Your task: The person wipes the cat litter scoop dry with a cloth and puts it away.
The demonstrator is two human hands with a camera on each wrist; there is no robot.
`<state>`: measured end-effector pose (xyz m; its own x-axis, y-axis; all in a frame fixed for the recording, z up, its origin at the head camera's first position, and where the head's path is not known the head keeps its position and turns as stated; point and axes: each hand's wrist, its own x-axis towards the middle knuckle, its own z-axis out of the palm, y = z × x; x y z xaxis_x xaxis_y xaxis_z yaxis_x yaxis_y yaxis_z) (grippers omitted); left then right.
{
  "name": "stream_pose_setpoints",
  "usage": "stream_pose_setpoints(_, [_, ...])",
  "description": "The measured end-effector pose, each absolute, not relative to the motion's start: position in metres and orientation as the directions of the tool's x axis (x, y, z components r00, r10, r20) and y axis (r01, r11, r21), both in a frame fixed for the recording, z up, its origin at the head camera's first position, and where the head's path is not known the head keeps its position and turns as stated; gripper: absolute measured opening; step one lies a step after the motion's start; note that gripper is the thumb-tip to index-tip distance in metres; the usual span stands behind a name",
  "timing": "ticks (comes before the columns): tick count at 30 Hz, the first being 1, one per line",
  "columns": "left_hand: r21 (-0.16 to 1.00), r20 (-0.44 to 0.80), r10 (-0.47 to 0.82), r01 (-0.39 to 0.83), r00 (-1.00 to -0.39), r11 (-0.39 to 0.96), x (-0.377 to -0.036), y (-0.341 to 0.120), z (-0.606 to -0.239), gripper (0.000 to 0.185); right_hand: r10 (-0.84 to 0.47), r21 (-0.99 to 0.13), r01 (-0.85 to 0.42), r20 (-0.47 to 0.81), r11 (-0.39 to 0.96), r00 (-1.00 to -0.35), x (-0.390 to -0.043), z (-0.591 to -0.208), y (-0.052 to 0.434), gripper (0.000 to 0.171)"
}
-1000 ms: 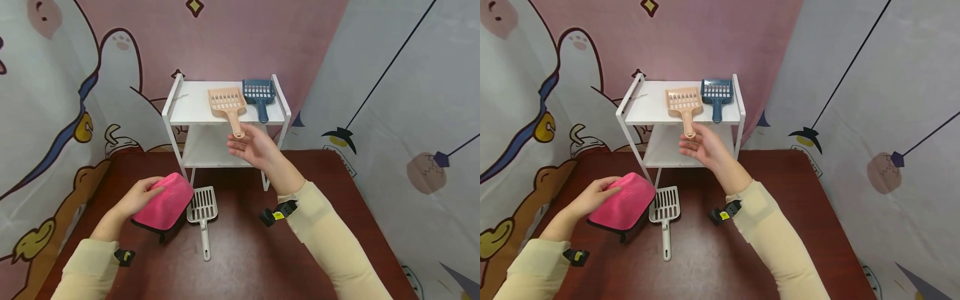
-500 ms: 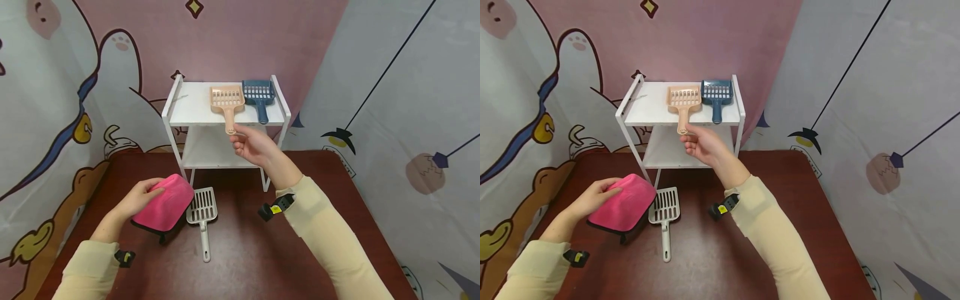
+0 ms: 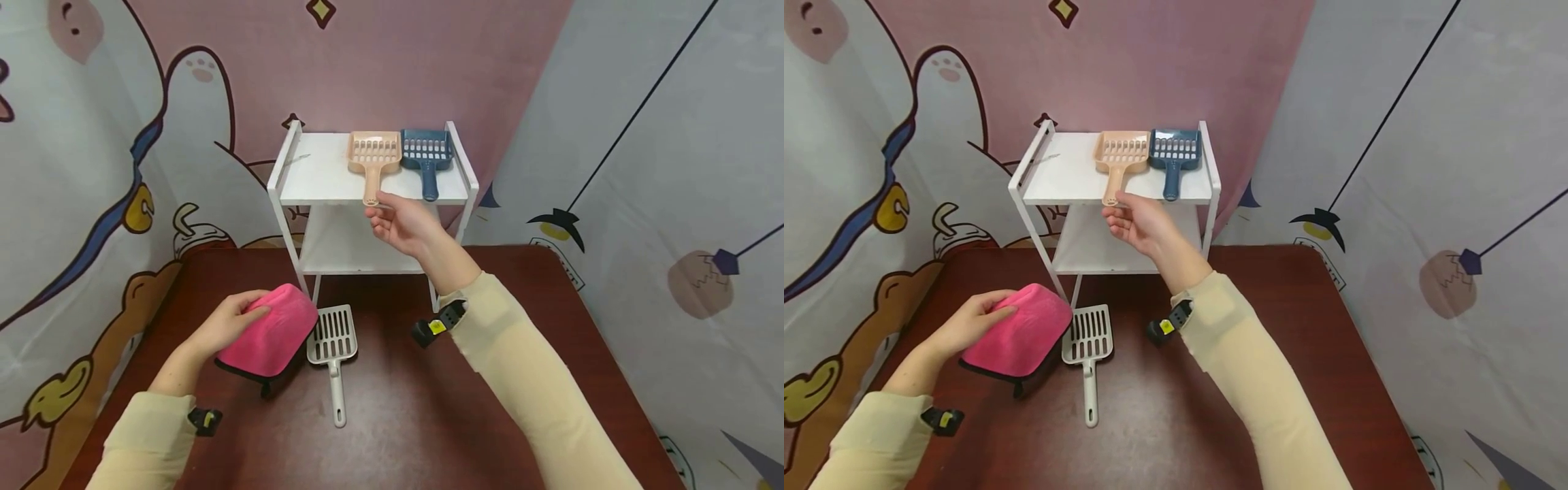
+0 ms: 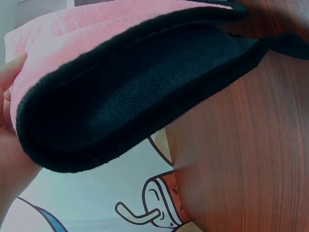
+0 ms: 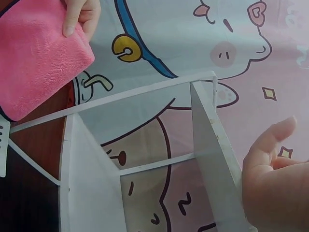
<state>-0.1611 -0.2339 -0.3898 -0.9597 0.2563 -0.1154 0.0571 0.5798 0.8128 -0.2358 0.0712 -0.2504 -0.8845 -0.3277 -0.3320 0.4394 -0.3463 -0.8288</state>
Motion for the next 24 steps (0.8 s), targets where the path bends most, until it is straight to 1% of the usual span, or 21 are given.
stream_pose_setpoints(3, [0.814, -0.119, 0.256, 0.053, -0.959, 0.578, -0.160, -0.234, -0.390, 0.039, -0.327, -0.823, 0.454, -0.349, -0.342, -0.878, -0.234, -0.253, 0.071, 0.019])
stream_pose_setpoints(5, [0.817, -0.124, 0.255, 0.047, -0.959, 0.575, -0.160, -0.235, -0.390, 0.039, -0.345, -0.832, 0.465, -0.360, -0.301, -0.867, -0.232, -0.254, 0.071, 0.023])
stream_pose_setpoints(9, [0.821, -0.125, 0.255, 0.044, -0.959, 0.569, -0.160, -0.236, -0.390, 0.039, -0.424, -0.856, 0.467, -0.347, -0.222, -0.837, -0.229, -0.256, 0.073, 0.035])
stream_pose_setpoints(13, [0.820, -0.115, 0.260, 0.055, -0.959, 0.569, -0.160, -0.235, -0.390, 0.039, -0.471, -0.861, 0.451, -0.306, -0.233, -0.827, -0.229, -0.255, 0.074, 0.044])
stream_pose_setpoints(18, [0.820, -0.120, 0.257, 0.050, -0.959, 0.570, -0.160, -0.236, -0.389, 0.038, -0.455, -0.861, 0.440, -0.294, -0.256, -0.841, -0.231, -0.256, 0.074, 0.037])
stream_pose_setpoints(20, [0.820, -0.125, 0.251, 0.043, -0.960, 0.571, -0.160, -0.238, -0.388, 0.039, -0.457, -0.865, 0.443, -0.302, -0.238, -0.836, -0.231, -0.259, 0.076, 0.033])
stream_pose_setpoints(24, [0.821, -0.129, 0.242, 0.033, -0.962, 0.570, -0.160, -0.242, -0.386, 0.040, -0.497, -0.875, 0.454, -0.322, -0.170, -0.806, -0.227, -0.275, 0.083, 0.030])
